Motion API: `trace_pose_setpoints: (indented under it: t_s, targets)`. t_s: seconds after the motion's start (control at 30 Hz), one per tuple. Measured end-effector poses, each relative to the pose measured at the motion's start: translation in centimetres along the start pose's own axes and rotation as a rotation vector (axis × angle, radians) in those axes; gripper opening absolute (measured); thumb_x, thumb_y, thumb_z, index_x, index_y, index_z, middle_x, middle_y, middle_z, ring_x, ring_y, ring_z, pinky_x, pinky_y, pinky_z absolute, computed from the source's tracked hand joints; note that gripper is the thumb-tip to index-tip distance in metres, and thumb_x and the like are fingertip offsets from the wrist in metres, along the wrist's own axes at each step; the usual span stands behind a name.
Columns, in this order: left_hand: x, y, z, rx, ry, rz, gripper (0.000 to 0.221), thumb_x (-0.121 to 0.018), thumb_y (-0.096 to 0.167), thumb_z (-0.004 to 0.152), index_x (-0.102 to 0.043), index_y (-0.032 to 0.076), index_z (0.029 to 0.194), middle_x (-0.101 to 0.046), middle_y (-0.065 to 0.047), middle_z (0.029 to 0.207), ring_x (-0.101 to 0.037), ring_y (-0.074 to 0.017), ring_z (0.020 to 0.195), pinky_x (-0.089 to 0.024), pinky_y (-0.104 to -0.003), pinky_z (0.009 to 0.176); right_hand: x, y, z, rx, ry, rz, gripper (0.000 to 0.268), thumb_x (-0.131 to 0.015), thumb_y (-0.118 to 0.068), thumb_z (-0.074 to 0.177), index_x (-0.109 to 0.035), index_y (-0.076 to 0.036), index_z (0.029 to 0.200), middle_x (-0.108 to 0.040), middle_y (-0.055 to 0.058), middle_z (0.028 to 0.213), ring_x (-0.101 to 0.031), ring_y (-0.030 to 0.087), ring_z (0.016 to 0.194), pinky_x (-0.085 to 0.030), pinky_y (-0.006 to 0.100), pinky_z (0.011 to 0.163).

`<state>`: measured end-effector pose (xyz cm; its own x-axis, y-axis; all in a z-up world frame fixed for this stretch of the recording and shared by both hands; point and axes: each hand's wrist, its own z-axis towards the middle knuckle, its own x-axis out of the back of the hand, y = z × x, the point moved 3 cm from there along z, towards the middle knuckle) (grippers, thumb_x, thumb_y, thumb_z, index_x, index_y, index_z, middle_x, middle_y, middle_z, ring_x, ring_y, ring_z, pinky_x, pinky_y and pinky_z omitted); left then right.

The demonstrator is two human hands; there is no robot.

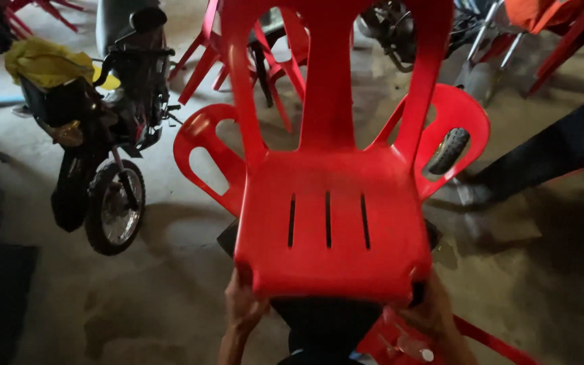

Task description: Cleaning a red plastic chair using a water bottle and a blue cleaning cloth.

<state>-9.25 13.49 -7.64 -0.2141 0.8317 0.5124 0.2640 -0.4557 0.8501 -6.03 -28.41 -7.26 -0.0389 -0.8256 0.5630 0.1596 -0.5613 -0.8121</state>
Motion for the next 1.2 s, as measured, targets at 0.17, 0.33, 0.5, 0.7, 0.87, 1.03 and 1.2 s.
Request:
trace_pose_setpoints:
  t_s: [0.17, 0.33, 0.5, 0.7, 0.87, 1.03, 1.2]
  targets:
    - [4.6, 9.2, 4.4, -0.226, 0.168, -0.273, 0.059, -0.079, 0.023, 0.078, -0.062, 0.002, 0.13, -0.073, -0.012, 0.114, -0.071, -0.0221, 0.101, -0.058, -0.036, 0.086, 2.2, -5.1, 3.6, 0.016, 0.21, 0.077, 0.069, -0.08, -0.032, 0.072, -0.06, -0.007, 0.132, -0.071, 0.016, 0.111, -0.07, 0.031, 0.1, -0.056, 0.045, 0.088]
    - [6.7, 14.6, 14.1, -0.156, 0.097, -0.196, 0.048, -0.078, 0.028, 0.074, -0.071, 0.002, 0.114, -0.077, -0.01, 0.085, -0.072, -0.0179, 0.078, -0.057, -0.034, 0.068, 1.9, -8.6, 8.3, -0.042, 0.345, -0.043, 0.061, -0.081, -0.031, 0.078, -0.064, -0.001, 0.128, -0.071, 0.015, 0.112, -0.067, 0.027, 0.1, -0.053, 0.043, 0.088]
    - [4.3, 13.9, 26.0, -0.23, -0.098, 0.3, 0.04, -0.073, 0.036, 0.079, -0.075, 0.006, 0.104, -0.074, -0.022, 0.089, -0.073, -0.0374, 0.087, -0.055, -0.049, 0.076, -1.7, -9.8, 9.5, -0.285, 0.346, 0.201, 0.045, -0.081, -0.029, 0.079, -0.068, -0.001, 0.112, -0.073, 0.01, 0.101, -0.068, 0.022, 0.091, -0.053, 0.038, 0.085]
    - [0.7, 15.9, 26.2, -0.234, -0.185, 0.479, 0.044, -0.078, 0.042, 0.077, -0.077, 0.005, 0.1, -0.072, -0.027, 0.103, -0.069, -0.0427, 0.102, -0.054, -0.053, 0.088, -8.3, -6.5, 4.1, -0.437, 0.438, 0.596, 0.041, -0.078, -0.023, 0.08, -0.071, -0.003, 0.115, -0.075, 0.007, 0.104, -0.068, 0.022, 0.091, -0.054, 0.036, 0.083]
    - [-3.2, 17.3, 28.0, -0.364, -0.277, 0.62, 0.044, -0.08, 0.046, 0.078, -0.077, 0.009, 0.101, -0.072, -0.024, 0.103, -0.069, -0.0429, 0.103, -0.054, -0.056, 0.089, -10.5, -4.8, 1.1, -0.484, 0.446, 0.637, 0.049, -0.079, -0.026, 0.083, -0.067, -0.002, 0.124, -0.074, 0.009, 0.114, -0.069, 0.022, 0.1, -0.054, 0.036, 0.089]
    - [-5.7, 17.9, 26.6, -0.698, -0.055, 0.717, 0.036, -0.081, 0.038, 0.074, -0.076, 0.015, 0.101, -0.074, -0.013, 0.105, -0.069, -0.0355, 0.102, -0.05, -0.061, 0.086, -9.0, -3.6, -3.9, -0.426, 0.171, 0.409, 0.075, -0.084, -0.03, 0.079, -0.049, -0.004, 0.14, -0.066, 0.01, 0.129, -0.062, 0.023, 0.118, -0.048, 0.037, 0.099]
    - [-6.5, 23.6, 15.4, -0.75, -0.065, 0.543, 0.06, -0.08, 0.033, 0.071, -0.062, 0.003, 0.119, -0.059, -0.021, 0.122, -0.059, -0.0418, 0.113, -0.052, -0.057, 0.085, -2.6, -5.5, -4.7, -0.498, -0.155, 0.351, 0.052, -0.078, -0.019, 0.083, -0.066, -0.009, 0.133, -0.076, 0.01, 0.124, -0.072, 0.022, 0.112, -0.057, 0.036, 0.097]
